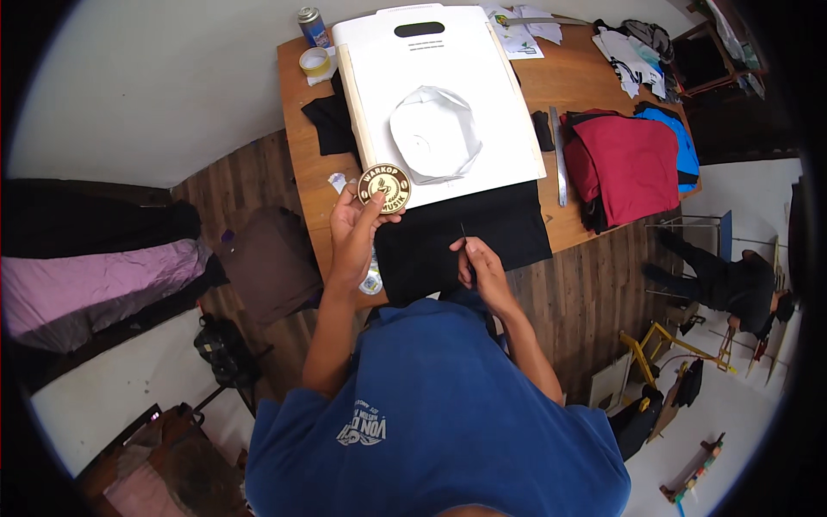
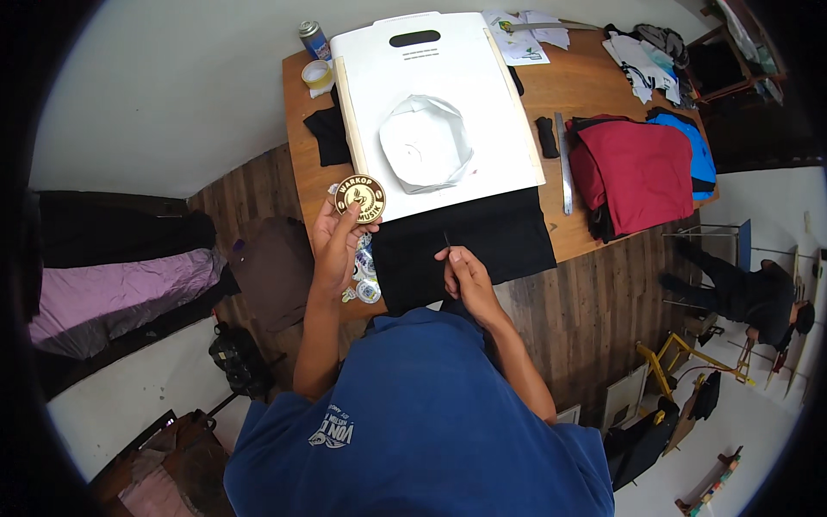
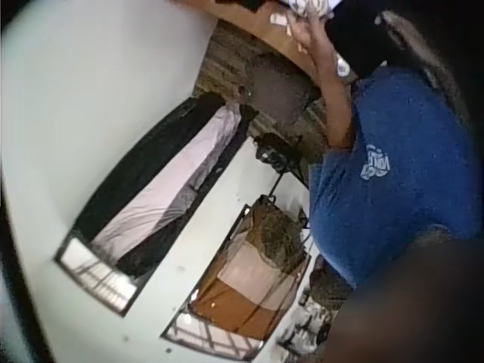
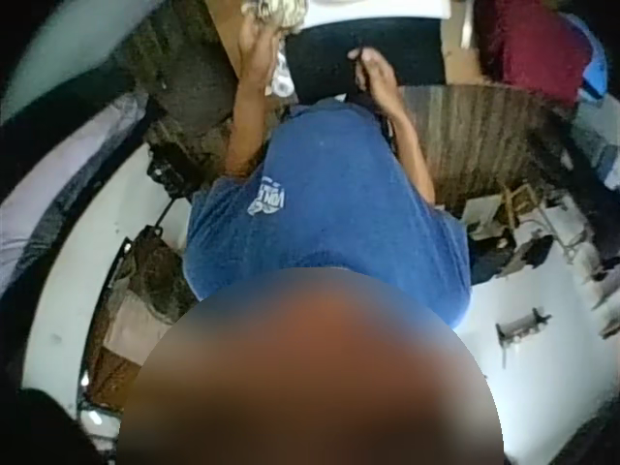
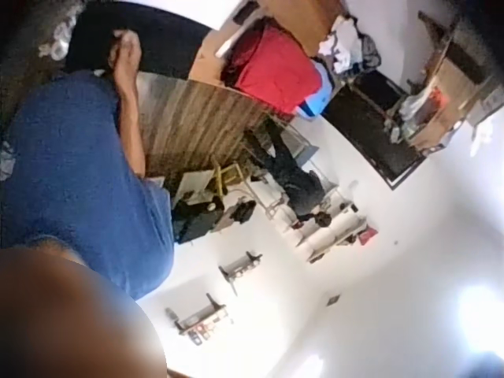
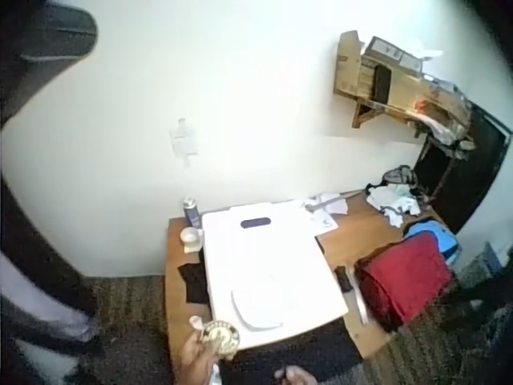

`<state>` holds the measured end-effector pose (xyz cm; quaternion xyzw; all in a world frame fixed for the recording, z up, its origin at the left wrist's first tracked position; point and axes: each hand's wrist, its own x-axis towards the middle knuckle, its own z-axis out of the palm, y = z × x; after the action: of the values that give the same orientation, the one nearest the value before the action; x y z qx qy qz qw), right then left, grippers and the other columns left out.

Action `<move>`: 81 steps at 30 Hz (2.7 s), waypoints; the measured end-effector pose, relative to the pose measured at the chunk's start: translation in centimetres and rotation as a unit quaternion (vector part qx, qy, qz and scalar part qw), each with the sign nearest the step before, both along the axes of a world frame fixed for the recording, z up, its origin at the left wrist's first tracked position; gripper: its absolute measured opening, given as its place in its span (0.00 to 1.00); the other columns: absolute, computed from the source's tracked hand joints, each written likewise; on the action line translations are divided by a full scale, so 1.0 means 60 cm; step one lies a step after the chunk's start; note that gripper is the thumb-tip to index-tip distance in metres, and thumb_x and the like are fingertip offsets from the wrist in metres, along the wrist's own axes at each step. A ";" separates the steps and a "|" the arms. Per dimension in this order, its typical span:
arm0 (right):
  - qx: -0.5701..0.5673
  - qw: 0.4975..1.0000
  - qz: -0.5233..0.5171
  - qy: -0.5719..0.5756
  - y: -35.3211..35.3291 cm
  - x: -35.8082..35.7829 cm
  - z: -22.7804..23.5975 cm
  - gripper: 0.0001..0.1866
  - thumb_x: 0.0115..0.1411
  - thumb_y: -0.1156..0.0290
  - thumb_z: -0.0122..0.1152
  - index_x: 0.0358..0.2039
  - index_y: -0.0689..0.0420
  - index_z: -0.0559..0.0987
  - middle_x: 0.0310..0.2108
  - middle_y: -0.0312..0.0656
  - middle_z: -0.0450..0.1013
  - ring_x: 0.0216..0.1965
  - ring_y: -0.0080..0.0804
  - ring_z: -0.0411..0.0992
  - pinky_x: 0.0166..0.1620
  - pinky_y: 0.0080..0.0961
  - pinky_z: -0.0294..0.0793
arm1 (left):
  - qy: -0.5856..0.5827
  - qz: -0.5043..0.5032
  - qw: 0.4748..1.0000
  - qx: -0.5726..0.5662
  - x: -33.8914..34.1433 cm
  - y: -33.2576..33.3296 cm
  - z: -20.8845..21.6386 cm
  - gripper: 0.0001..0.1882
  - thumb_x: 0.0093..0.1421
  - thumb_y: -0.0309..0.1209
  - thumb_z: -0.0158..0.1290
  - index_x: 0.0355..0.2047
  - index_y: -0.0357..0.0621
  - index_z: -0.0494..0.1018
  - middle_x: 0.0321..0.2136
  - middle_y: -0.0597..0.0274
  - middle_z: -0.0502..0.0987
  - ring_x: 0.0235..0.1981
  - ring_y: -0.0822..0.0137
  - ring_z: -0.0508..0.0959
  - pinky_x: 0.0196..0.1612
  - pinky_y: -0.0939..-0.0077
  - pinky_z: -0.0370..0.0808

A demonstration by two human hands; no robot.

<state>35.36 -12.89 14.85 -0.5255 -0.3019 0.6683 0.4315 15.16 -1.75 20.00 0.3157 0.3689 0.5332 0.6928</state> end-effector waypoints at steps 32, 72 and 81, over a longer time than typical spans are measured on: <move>0.090 0.989 -0.024 -0.118 0.245 0.194 -0.020 0.13 0.64 0.62 0.49 0.34 0.59 0.63 0.50 0.48 0.66 0.48 0.28 0.65 0.52 0.24 0.63 | 0.166 0.140 0.974 -0.069 0.185 0.021 -0.128 0.14 0.62 0.32 0.49 0.46 0.38 0.69 0.41 0.63 0.74 0.44 0.75 0.71 0.52 0.80 0.63; 0.162 0.983 -0.059 -0.069 0.153 0.154 0.049 0.10 0.61 0.75 0.52 0.31 0.56 0.59 0.35 0.44 0.69 0.31 0.24 0.69 0.37 0.20 0.71 | 0.053 -0.010 0.998 -0.016 0.202 -0.021 -0.051 0.08 0.63 0.27 0.46 0.41 0.38 0.63 0.34 0.59 0.75 0.34 0.74 0.75 0.39 0.81 0.72; 0.284 0.958 -0.038 -0.034 0.168 0.114 0.065 0.17 0.54 0.82 0.58 0.26 0.57 0.57 0.27 0.38 0.66 0.30 0.18 0.65 0.34 0.16 0.68 | 0.057 0.037 0.997 0.029 0.227 -0.014 -0.031 0.08 0.62 0.27 0.50 0.39 0.37 0.66 0.30 0.61 0.75 0.26 0.78 0.73 0.29 0.86 0.71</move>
<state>42.22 -2.82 18.77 -0.4151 -0.4733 0.5199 0.5774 28.78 -2.61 18.16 0.3518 0.4037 0.5498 0.6411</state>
